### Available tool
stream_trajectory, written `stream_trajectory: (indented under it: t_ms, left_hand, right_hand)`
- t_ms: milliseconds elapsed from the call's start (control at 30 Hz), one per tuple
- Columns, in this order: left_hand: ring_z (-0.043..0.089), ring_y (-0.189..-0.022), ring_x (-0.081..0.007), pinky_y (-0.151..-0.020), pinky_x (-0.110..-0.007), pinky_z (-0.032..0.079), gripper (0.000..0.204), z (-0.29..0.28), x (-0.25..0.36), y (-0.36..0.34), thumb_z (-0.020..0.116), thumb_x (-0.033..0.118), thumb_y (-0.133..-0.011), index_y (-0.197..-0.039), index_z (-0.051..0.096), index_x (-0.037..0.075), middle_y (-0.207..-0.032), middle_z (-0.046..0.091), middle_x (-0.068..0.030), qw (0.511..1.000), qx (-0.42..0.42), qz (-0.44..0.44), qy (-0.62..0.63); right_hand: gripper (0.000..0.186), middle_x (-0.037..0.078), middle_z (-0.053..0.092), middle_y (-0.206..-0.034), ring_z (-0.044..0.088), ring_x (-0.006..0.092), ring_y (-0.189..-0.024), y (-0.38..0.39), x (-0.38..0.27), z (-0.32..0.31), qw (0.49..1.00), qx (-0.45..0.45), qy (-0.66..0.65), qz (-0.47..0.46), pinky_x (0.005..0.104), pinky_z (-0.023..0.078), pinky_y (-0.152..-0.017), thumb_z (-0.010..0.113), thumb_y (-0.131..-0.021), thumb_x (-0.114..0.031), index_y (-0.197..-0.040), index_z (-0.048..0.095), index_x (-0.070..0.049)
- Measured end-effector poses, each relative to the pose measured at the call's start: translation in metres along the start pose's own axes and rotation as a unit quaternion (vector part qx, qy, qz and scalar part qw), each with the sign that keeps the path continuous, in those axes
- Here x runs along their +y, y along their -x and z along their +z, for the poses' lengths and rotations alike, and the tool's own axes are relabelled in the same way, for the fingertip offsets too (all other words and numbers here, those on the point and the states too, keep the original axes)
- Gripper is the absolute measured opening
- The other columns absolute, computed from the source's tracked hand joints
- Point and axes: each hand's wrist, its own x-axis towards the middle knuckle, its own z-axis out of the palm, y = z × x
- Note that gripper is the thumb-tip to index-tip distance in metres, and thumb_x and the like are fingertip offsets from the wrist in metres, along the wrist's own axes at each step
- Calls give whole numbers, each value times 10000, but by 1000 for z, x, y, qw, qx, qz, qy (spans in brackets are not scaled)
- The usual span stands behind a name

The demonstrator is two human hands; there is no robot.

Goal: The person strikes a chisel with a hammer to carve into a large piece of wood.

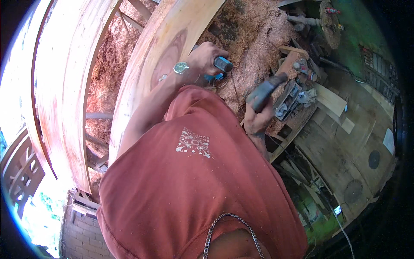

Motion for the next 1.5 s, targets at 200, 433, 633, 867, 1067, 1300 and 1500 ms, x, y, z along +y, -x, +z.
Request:
stream_trajectory:
  t_ms: [200,433,633,867,1067,1300,1500]
  left_hand:
    - [626,-721,-371,-656,-447,493,370,-8,5,2,739,266,-561,-855,628,70,-752,635,-163,1000,1,-29,0]
    - [629,-700,-375,-638,-440,490,340,-10,13,4,745,240,-572,-836,621,65,-733,628,-167,999,-10,-51,9]
    - [618,-686,-385,-625,-478,478,260,4,28,-1,705,180,-571,-758,561,71,-667,600,-142,998,-23,42,38]
    - [613,-673,-385,-600,-464,474,350,-1,5,-13,712,188,-518,-832,607,73,-695,589,-143,999,-5,31,-24]
    - [619,-675,-387,-614,-471,487,338,-1,-1,-19,713,172,-527,-829,607,65,-708,603,-154,999,14,41,-9]
    - [626,-670,-389,-612,-471,492,313,2,-2,-26,721,171,-555,-827,614,59,-708,617,-164,999,-34,34,-25]
    - [604,-638,-391,-597,-475,474,277,0,-6,-25,716,173,-575,-791,582,63,-670,589,-160,999,-5,29,-23]
  right_hand:
    - [73,134,616,-711,633,266,-609,-17,-56,15,973,88,-49,-207,376,465,-521,612,-910,-53,-973,581,-32]
    - [200,221,648,-750,693,427,-733,-12,-16,41,991,-97,68,-65,469,522,-596,652,-907,-118,-1032,580,22]
    - [209,215,646,-778,686,417,-748,0,-18,17,997,-21,67,37,460,514,-643,643,-931,-158,-1047,586,7]
    - [274,232,650,-810,675,430,-765,3,20,15,998,46,40,-10,464,496,-642,669,-909,-151,-1090,584,36]
    - [284,220,654,-846,674,409,-791,-4,16,14,999,6,39,35,458,498,-673,663,-905,-141,-1115,587,35]
    - [313,215,645,-894,655,398,-825,-11,9,17,999,16,19,28,452,493,-711,669,-908,-179,-1120,572,31]
    - [346,211,637,-884,646,379,-813,-16,4,14,998,-2,32,54,454,491,-717,677,-917,-206,-1137,570,39]
